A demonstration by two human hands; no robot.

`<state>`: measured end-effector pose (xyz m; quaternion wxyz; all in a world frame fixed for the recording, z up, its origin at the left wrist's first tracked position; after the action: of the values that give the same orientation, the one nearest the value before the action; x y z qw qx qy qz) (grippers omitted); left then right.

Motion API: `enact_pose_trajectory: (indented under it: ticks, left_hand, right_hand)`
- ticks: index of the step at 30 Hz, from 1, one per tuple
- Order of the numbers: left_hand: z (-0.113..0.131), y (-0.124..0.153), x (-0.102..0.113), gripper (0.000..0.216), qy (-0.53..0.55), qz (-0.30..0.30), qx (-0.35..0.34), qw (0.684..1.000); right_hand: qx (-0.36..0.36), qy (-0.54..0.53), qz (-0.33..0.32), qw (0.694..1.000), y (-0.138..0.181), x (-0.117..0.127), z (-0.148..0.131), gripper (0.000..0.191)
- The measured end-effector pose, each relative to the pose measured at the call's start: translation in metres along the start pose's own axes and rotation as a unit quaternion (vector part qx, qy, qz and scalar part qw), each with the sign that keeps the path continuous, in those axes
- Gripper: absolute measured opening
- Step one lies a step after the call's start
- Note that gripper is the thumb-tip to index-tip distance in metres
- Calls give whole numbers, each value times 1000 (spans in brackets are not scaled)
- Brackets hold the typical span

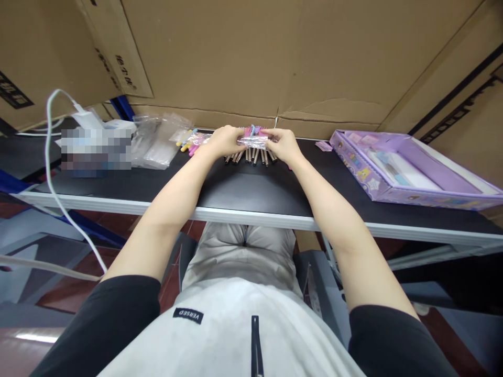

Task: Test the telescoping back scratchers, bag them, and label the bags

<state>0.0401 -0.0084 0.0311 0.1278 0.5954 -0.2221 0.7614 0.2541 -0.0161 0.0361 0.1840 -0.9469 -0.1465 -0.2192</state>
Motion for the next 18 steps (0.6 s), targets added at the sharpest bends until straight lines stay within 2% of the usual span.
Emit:
enact_pose_trajectory:
  ticks: [4,6,9,12,18]
  left_hand:
    - [7,1,2,19,-25,-7,-28,999]
    - [12,0,3,18,-40,-9,-42,998]
    - [18,0,3,15,-52,-10,-66,996]
    - [20,0,3,14,-51,-16,-80,995]
    - [19,-1,-1,16,-74,-15,-95,993]
  right_hand:
    - [-67,-61,-37,995,4,-3,-5,22]
    - [-109,-52,-72,990,8,-4,-10,24]
    - [-161,-5,-97,982,14,-4,-19,38]
    - [-176,24,-96,979,19,-3,-28,45]
    - [-184,55,-102,976,18,-3,-28,41]
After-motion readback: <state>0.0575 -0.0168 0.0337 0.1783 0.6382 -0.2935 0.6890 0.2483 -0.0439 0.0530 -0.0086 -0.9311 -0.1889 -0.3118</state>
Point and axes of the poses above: each hand's wrist, its own y-axis away from the middle knuckle, its own x-axis out of the back of the hand, z = x × y, the point moved 2 cm from there along -y, towards the middle knuckle, and after that the axes turned 15 degrees about -z, right-handed, at the moved point
